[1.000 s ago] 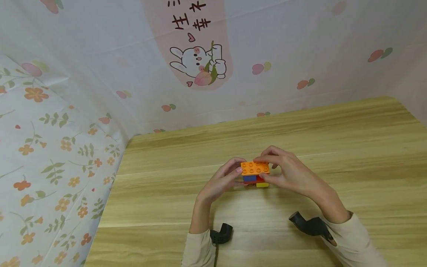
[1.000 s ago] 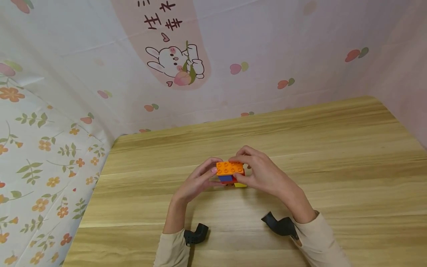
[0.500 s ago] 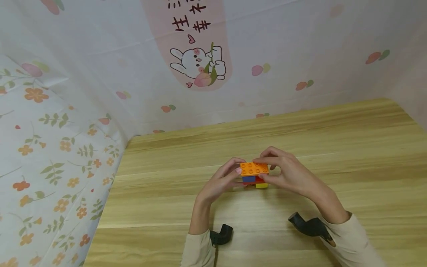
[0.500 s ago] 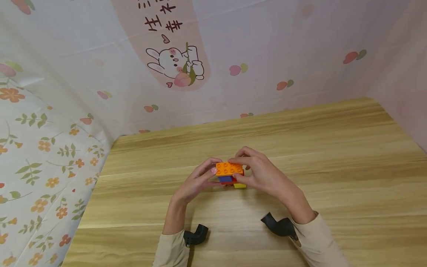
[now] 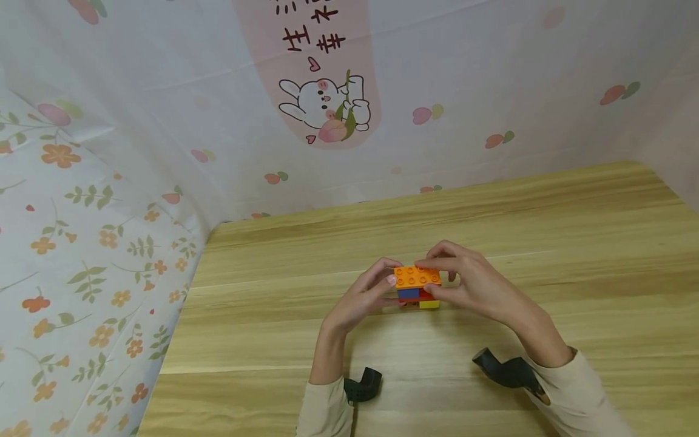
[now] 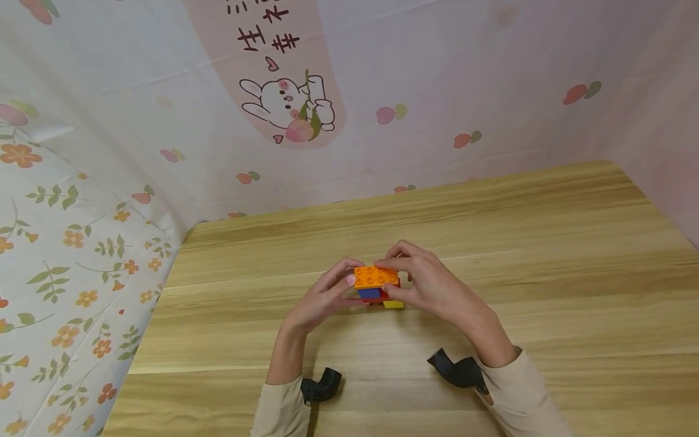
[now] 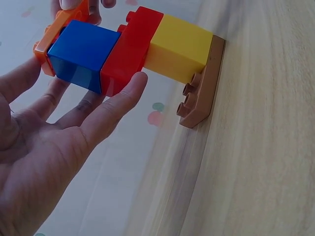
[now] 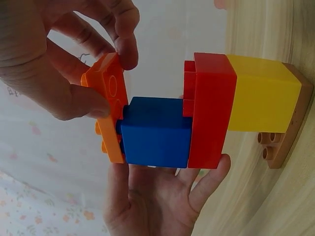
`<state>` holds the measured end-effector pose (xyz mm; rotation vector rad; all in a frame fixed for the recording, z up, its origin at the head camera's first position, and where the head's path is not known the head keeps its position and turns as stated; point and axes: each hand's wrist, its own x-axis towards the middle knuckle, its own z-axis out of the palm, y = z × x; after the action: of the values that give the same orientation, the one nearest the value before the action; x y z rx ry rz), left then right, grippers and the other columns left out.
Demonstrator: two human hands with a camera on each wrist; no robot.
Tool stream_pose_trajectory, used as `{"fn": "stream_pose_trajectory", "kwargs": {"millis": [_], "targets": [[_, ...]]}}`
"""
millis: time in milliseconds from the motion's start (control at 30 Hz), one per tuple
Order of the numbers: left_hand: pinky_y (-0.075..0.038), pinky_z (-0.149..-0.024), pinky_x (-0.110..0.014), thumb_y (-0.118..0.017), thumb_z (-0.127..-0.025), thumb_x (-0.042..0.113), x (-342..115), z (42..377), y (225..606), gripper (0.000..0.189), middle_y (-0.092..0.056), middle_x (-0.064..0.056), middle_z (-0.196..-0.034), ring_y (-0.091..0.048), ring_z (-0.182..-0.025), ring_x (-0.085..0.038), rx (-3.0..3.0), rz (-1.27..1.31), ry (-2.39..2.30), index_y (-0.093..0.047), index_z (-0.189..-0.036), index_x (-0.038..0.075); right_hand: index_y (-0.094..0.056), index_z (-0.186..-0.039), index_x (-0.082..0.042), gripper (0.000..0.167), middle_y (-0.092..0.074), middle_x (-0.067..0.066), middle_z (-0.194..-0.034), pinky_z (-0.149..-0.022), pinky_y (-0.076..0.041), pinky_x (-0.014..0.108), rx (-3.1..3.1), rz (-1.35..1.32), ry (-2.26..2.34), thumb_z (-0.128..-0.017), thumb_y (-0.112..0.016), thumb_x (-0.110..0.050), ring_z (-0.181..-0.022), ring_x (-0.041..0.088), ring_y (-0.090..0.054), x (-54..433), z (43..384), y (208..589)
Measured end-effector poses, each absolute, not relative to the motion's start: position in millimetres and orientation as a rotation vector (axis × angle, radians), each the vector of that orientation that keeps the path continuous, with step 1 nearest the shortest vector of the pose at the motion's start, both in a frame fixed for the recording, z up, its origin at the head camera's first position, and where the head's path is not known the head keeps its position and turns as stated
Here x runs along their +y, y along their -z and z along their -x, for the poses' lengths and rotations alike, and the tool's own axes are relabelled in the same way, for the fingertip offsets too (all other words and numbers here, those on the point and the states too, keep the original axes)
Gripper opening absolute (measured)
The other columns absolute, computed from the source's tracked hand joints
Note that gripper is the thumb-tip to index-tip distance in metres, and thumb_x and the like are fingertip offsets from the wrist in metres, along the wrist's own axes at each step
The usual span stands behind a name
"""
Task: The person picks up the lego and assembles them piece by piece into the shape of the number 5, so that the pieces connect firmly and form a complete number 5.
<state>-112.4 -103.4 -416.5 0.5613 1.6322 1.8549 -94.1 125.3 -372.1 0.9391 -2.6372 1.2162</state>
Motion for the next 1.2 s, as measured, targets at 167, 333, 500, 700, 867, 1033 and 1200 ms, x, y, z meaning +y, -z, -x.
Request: {"fn": "stream_pose_trajectory", "kwargs": {"millis": [167, 333, 500, 700, 867, 1033, 1200], "targets": [[-0.041, -0.094, -0.052, -0.038, -0.101, 0.015, -103.9, 112.1, 417.7, 0.028, -0.043, -0.017, -0.127, -0.051, -0.111, -0.027, 1.629, -0.570, -1.860, -0.038, -0.126, 0.001, -0.069, -0.107, -0.002, 0.033, -0.056, 0.000, -0.098, -0.059, -0.047, 0.025, -2.629, -0.936, -1.230, -0.075, -0.076, -0.004, -0.075, 0.017, -0.050, 125.1, 94.1, 373.1], [-0.042, -0.094, -0.051, -0.039, -0.101, 0.017, -104.1, 111.3, 415.8, 0.027, -0.044, -0.018, -0.125, -0.051, -0.111, -0.028, 1.624, -0.574, -1.860, -0.039, -0.123, 0.001, -0.069, -0.107, -0.001, 0.032, -0.055, 0.000, -0.098, -0.059, -0.047, 0.025, -2.632, -0.938, -1.241, -0.076, -0.075, -0.004, -0.076, 0.017, -0.050, 125.3, 93.9, 373.0], [-0.041, -0.094, -0.052, -0.038, -0.101, 0.015, -104.0, 110.6, 414.7, 0.026, -0.044, -0.017, -0.126, -0.050, -0.111, -0.027, 1.622, -0.560, -1.860, -0.038, -0.124, 0.001, -0.069, -0.108, 0.000, 0.033, -0.055, 0.001, -0.099, -0.059, -0.047, 0.025, -2.630, -0.940, -1.251, -0.076, -0.075, -0.004, -0.076, 0.019, -0.051, 124.9, 93.7, 373.0], [-0.040, -0.095, -0.052, -0.037, -0.102, 0.015, -104.2, 109.8, 413.7, 0.025, -0.042, -0.016, -0.126, -0.050, -0.111, -0.027, 1.623, -0.560, -1.851, -0.037, -0.123, 0.002, -0.069, -0.107, 0.000, 0.033, -0.055, 0.001, -0.099, -0.056, -0.044, 0.023, -2.633, -0.939, -1.217, -0.075, -0.076, -0.003, -0.074, 0.013, -0.047, 123.8, 93.5, 373.0], [-0.039, -0.095, -0.053, -0.035, -0.102, 0.016, -103.4, 108.8, 409.5, 0.025, -0.041, -0.017, -0.126, -0.050, -0.111, -0.027, 1.636, -0.571, -1.831, -0.036, -0.122, 0.002, -0.069, -0.107, 0.000, 0.034, -0.055, 0.002, -0.099, -0.055, -0.045, 0.025, -2.636, -0.928, -1.195, -0.074, -0.076, -0.002, -0.074, 0.012, -0.047, 123.1, 92.8, 373.4], [-0.037, -0.096, -0.055, -0.032, -0.102, 0.013, -101.9, 108.6, 405.9, 0.024, -0.040, -0.016, -0.128, -0.049, -0.111, -0.026, 1.645, -0.544, -1.809, -0.035, -0.123, 0.001, -0.069, -0.106, 0.002, 0.034, -0.055, 0.004, -0.098, -0.057, -0.048, 0.023, -2.623, -0.918, -1.200, -0.073, -0.076, 0.001, -0.075, 0.017, -0.051, 121.8, 90.6, 372.5], [-0.040, -0.096, -0.051, -0.036, -0.102, 0.019, -102.4, 110.0, 411.7, 0.025, -0.040, -0.015, -0.128, -0.049, -0.112, -0.027, 1.643, -0.553, -1.818, -0.036, -0.123, 0.004, -0.069, -0.104, 0.002, 0.034, -0.056, 0.004, -0.096, -0.060, -0.048, 0.022, -2.622, -0.908, -1.130, -0.070, -0.078, 0.001, -0.075, 0.015, -0.052, 120.3, 88.7, 370.6]]}}
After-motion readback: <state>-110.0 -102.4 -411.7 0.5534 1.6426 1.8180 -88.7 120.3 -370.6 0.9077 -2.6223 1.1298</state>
